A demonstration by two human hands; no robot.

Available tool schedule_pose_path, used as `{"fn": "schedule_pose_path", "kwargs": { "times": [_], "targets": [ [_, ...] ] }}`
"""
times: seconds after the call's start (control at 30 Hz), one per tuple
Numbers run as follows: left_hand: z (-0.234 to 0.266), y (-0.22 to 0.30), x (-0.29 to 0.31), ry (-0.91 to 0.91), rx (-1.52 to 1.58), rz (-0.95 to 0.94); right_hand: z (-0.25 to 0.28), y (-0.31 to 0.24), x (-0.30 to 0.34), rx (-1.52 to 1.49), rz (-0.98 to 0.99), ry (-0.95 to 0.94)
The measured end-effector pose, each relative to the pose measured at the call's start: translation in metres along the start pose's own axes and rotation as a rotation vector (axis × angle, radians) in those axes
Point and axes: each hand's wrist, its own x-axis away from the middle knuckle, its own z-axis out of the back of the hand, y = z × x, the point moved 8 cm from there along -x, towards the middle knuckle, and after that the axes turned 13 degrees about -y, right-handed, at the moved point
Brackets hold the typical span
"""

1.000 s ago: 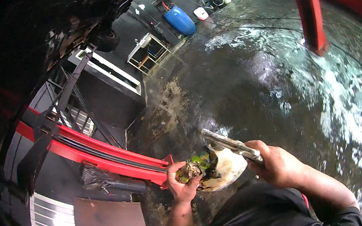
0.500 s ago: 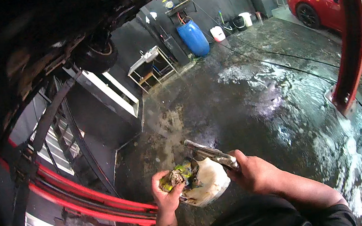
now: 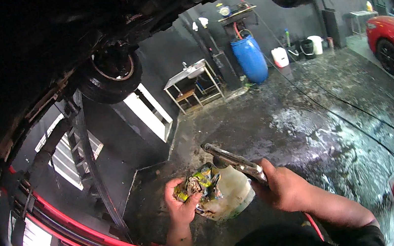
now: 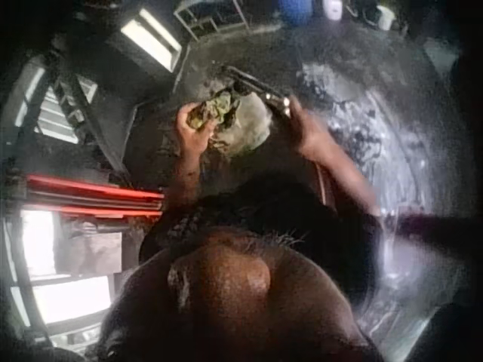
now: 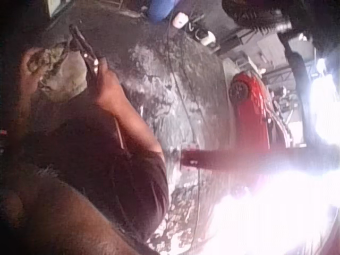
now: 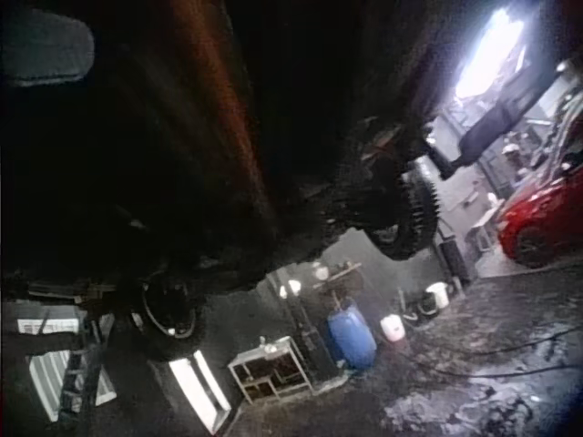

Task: The person uses a pressure washer to clean the undercarriage of a car raised on a lift. They direct the spray at various components beneath the vehicle, moving the nozzle to cover different areas while holding a cloth in the other hand.

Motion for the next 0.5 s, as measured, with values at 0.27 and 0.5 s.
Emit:
{"fn": "schedule_pose_path", "kwargs": {
  "times": [0.27, 0.5],
  "targets": [
    [0.013, -0.096, -0.173, 0.148, -0.138, 0.021, 0.084, 0.097, -0.215, 0.049, 0.003, -0.159],
    [0.018, -0.141, -0.312, 0.145, -0.143, -0.029, 0.143, 0.156, -0.344, 0.022, -0.023, -0.221]
  ]
}}
